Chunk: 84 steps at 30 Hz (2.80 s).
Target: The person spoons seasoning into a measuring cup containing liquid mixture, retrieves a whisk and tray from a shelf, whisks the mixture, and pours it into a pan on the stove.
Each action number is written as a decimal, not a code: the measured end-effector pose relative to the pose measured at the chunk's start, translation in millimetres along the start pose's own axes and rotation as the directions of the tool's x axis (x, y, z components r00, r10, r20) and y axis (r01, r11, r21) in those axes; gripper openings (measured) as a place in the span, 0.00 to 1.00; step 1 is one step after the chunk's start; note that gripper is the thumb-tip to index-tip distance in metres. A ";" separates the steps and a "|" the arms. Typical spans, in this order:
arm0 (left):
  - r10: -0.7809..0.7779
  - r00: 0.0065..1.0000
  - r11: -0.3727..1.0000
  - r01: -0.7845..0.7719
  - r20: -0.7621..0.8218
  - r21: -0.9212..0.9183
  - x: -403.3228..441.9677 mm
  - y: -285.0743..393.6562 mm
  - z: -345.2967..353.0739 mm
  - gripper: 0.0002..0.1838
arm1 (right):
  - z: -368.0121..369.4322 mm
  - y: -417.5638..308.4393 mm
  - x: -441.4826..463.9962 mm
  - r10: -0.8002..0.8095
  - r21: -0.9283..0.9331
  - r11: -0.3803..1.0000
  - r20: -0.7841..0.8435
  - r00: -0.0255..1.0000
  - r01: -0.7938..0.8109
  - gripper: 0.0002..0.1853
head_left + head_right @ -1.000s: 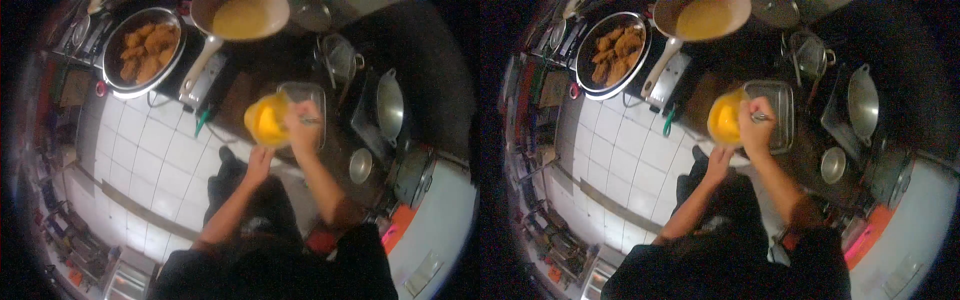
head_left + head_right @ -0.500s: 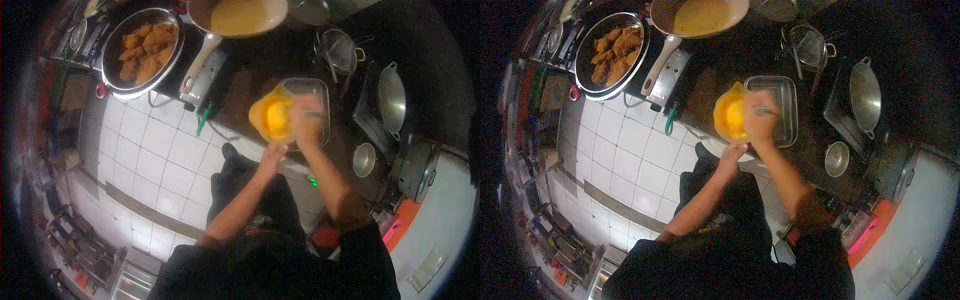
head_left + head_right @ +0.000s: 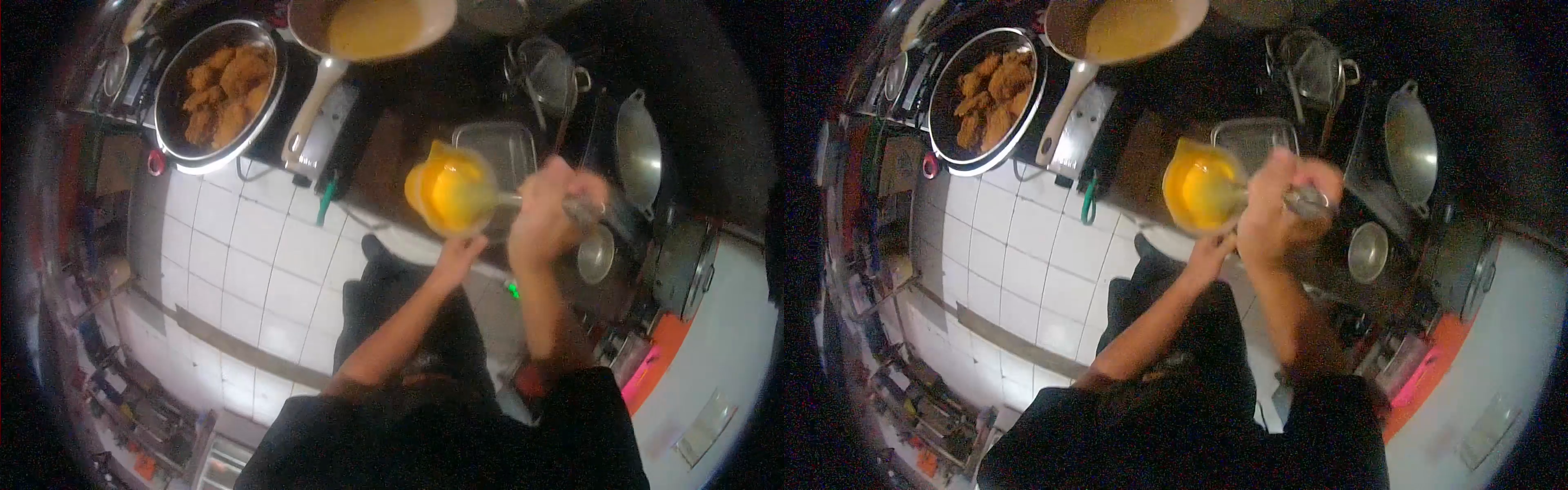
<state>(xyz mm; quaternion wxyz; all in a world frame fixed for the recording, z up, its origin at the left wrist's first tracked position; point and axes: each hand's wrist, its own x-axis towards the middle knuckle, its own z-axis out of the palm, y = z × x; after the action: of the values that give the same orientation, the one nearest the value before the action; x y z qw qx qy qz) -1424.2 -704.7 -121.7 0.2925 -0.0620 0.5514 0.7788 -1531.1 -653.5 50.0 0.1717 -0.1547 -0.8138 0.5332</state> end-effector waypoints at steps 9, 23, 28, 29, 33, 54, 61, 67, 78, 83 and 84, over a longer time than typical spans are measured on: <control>-0.049 0.999 0.997 0.050 0.017 -0.063 -1.2 31.8 7.1 0.20 | -0.7 32.8 -18.6 -0.001 -0.204 0.977 0.302 0.953 0.065 0.11; 0.132 0.988 0.985 -0.139 -0.077 -0.102 24.8 1.8 23.8 0.22 | -7.6 20.9 -25.6 0.090 0.158 0.985 -0.161 0.983 -0.064 0.08; 0.220 0.960 0.972 -0.231 -0.172 -0.041 9.2 22.2 33.3 0.24 | 0.9 -9.7 -21.7 0.114 0.006 0.993 -0.170 0.979 -0.115 0.11; 0.108 0.975 0.988 -0.127 -0.193 -0.092 -1.7 8.5 35.5 0.24 | -1.1 1.6 -36.6 0.088 0.089 0.994 -0.225 0.970 -0.069 0.10; 0.133 0.985 0.972 -0.151 -0.108 -0.182 45.0 7.0 30.5 0.24 | 0.1 -14.7 -15.5 0.065 -0.100 0.991 -0.254 0.965 -0.093 0.09; 0.273 0.956 0.919 -0.226 -0.110 0.322 6.8 -22.4 48.1 0.23 | -0.8 -13.1 -31.9 0.046 -0.083 0.994 -0.299 0.953 -0.074 0.04; 0.109 0.994 0.993 -0.109 0.020 0.037 33.7 -18.9 35.3 0.24 | 17.0 128.7 -43.7 -0.450 -0.755 0.655 -0.410 0.793 -0.019 0.04; 0.125 0.990 0.975 -0.109 -0.072 0.194 28.8 -18.7 39.7 0.25 | 0.6 10.4 -33.8 0.188 0.147 0.977 -0.273 0.943 -0.152 0.05; -0.112 0.993 0.994 0.112 -0.037 0.006 40.2 -12.1 52.5 0.18 | -19.3 34.8 -5.2 -0.164 -0.185 0.973 -0.135 0.977 0.137 0.07; 0.104 0.984 0.993 -0.111 -0.147 -0.039 41.0 -17.7 58.5 0.21 | 8.3 -26.7 -4.7 0.189 0.139 0.977 -0.227 0.955 -0.160 0.08; 0.156 0.963 0.949 -0.208 -0.221 -0.237 35.5 1.3 59.9 0.23 | -6.3 34.5 2.5 -0.095 0.021 0.995 -0.123 0.988 0.098 0.08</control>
<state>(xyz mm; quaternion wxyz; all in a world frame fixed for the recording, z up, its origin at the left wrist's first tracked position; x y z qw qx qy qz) -1440.5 -637.7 -112.4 0.1518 -0.1259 0.4754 0.8574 -1528.2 -634.1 20.9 0.2486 -0.1452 -0.8012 0.5246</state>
